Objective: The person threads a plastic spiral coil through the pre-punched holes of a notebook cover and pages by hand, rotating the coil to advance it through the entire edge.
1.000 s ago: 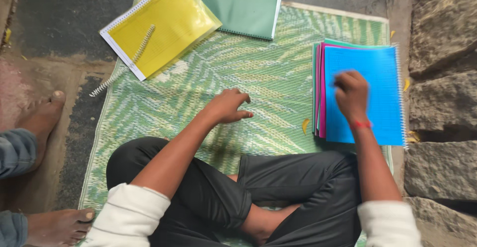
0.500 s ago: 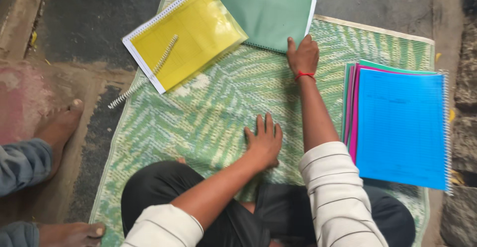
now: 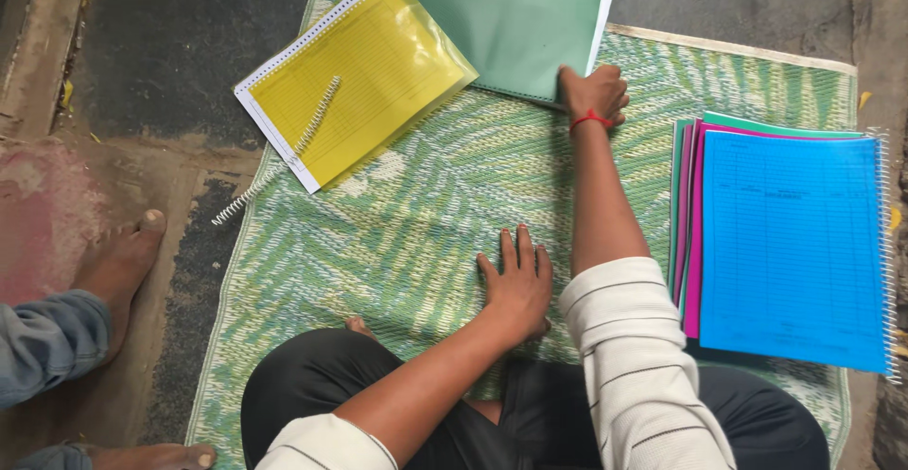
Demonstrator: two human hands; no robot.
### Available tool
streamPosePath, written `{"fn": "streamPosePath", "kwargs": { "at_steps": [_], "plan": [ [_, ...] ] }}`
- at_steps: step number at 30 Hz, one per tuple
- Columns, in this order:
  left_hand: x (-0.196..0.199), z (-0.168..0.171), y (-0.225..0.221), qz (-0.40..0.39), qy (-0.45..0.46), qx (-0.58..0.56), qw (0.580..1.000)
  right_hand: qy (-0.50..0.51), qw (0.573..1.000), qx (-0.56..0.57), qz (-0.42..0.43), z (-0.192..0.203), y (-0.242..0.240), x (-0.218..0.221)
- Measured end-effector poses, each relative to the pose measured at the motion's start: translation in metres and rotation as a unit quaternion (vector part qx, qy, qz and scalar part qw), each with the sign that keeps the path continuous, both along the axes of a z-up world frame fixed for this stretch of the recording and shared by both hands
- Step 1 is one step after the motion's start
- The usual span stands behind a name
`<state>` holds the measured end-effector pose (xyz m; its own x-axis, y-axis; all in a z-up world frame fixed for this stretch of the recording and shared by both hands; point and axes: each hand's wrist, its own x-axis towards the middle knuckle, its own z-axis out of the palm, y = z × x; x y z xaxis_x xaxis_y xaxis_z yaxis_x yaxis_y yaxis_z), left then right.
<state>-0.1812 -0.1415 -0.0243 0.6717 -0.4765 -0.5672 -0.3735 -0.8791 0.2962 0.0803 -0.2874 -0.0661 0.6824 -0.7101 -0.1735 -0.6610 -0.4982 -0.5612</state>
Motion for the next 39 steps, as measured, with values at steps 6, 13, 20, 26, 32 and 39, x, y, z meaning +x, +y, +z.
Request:
{"fn": "streamPosePath", "kwargs": {
  "at_steps": [6, 13, 20, 26, 32, 39],
  "plan": [
    [0.001, 0.003, 0.001, -0.005, 0.001, 0.006, 1.0, -0.084, 0.987, 0.132, 0.017, -0.034, -0.022, 0.03],
    [0.001, -0.006, 0.002, -0.018, 0.001, 0.004, 1.0, -0.214, 0.949, 0.225, 0.058, -0.056, -0.024, 0.029],
    [0.01, -0.016, 0.007, -0.001, 0.002, -0.037, 0.999, -0.27, 0.918, 0.27, 0.111, -0.014, -0.09, -0.003],
    [0.06, -0.027, 0.026, 0.108, -0.04, -0.117, 0.986, -0.402, 0.865, 0.111, 0.28, 0.072, -0.168, -0.063],
    [0.147, -0.038, 0.088, 0.405, -0.187, -0.34, 0.828, -0.201, 0.913, 0.284, 0.212, 0.171, -0.171, -0.158],
    [0.134, -0.009, 0.085, 0.385, -0.149, -0.318, 0.853, -0.222, 0.897, 0.203, 0.323, 0.188, -0.157, -0.186]
  ]
}}
